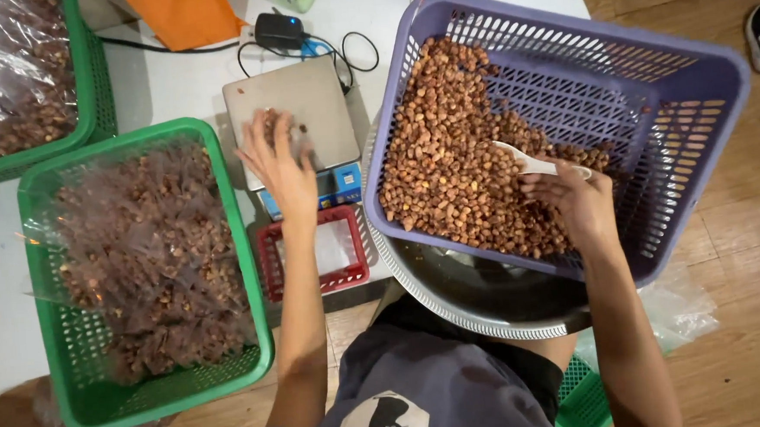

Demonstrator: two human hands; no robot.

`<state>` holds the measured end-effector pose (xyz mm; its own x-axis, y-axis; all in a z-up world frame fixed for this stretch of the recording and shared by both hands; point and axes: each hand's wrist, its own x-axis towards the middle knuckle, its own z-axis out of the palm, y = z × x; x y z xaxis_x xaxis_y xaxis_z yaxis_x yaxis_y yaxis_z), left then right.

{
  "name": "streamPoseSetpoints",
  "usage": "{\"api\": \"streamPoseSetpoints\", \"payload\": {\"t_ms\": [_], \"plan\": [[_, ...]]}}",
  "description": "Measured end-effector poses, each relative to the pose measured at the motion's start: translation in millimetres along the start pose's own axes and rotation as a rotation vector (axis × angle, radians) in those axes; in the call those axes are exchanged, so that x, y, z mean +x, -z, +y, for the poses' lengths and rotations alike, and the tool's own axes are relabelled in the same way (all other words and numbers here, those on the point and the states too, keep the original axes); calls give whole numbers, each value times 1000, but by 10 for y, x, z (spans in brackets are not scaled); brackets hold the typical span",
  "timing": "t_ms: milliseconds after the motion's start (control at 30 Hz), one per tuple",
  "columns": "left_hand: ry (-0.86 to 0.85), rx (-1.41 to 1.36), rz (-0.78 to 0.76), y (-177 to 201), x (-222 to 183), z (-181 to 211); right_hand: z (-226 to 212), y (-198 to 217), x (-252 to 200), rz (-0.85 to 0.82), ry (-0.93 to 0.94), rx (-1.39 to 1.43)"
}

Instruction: Scooping roasted peanuts into small plastic bags, weighing them on a digital scale, and placing them into a storage basket.

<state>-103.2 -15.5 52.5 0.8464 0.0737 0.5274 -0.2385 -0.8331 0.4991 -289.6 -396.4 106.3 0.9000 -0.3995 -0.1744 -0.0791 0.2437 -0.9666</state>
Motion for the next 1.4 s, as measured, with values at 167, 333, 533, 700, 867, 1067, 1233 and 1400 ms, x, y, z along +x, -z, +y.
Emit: {"api": "streamPoseSetpoints", "payload": {"t_ms": [167, 333, 533, 700, 867, 1067, 1233, 1400], "plan": [[48, 117, -396, 74, -1070, -358, 76, 53, 42, 65, -123, 156], [-114, 431, -688, 529, -1521, -136, -53, -57, 4, 119, -141, 217], [-480, 668, -531, 280, -1915, -610, -371, -254, -197, 112, -59, 29], [-497, 649, -536, 329, -1868, -559, -286, -149, -182, 178, -5, 86], [-538, 594, -516, 457, -1814, -516, -313, -163, -343, 112, -69, 7], [-349, 578, -537, 434, -1768, -506, -363, -165, -398, 106, -87, 23], [-58, 66, -693, 552, -1632, -565, -340, -146, -398, 180, -64, 36], [493, -549, -445, 1301, -960, 219, -414, -296, -454, 83, 1, -41]]}}
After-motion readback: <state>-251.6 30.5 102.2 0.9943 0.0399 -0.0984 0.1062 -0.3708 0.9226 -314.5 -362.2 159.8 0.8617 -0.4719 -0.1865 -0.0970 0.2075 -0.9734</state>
